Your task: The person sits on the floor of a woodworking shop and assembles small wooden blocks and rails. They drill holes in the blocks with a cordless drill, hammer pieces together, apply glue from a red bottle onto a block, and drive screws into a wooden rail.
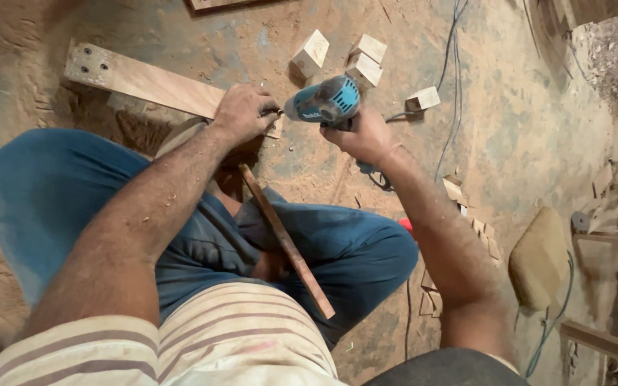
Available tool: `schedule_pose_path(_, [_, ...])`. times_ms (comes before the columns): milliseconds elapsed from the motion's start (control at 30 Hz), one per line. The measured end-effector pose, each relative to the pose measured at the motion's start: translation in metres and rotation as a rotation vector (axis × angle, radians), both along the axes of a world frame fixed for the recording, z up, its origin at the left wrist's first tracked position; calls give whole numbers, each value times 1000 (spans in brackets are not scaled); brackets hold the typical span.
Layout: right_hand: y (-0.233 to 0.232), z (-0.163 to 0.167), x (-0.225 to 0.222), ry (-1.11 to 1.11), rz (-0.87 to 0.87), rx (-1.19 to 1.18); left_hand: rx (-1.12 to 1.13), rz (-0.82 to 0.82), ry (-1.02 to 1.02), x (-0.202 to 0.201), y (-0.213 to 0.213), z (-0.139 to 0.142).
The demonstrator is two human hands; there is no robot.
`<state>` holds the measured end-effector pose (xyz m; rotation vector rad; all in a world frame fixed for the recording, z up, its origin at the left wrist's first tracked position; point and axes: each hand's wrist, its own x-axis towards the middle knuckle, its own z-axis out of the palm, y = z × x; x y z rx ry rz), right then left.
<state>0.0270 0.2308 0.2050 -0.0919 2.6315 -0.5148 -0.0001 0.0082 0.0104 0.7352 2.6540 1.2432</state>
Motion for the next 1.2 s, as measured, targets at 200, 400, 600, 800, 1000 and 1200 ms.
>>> schedule_pose_path(200, [-20,7,-16,-219,-176,18,10,12,55,0,1,-6])
schedule_pose_path(400, [-26,12,-19,-219,-118,-4,59,26,50,0,-1,-10])
schedule_pose_path(600, [-37,17,-18,-184,-47,159,86,31,107,4,-3,-6])
schedule_pose_path(800, [-39,17,-19,-213,-84,157,15,-4,28,1,-5,9])
schedule_pose_path(1000, [-31,9,-23,-275,-141,46,-401,-188,48,-5,-9,11])
schedule_pose_path(1200, [-29,6,-25,-216,-106,129,-322,-124,153,-6,-7,-8])
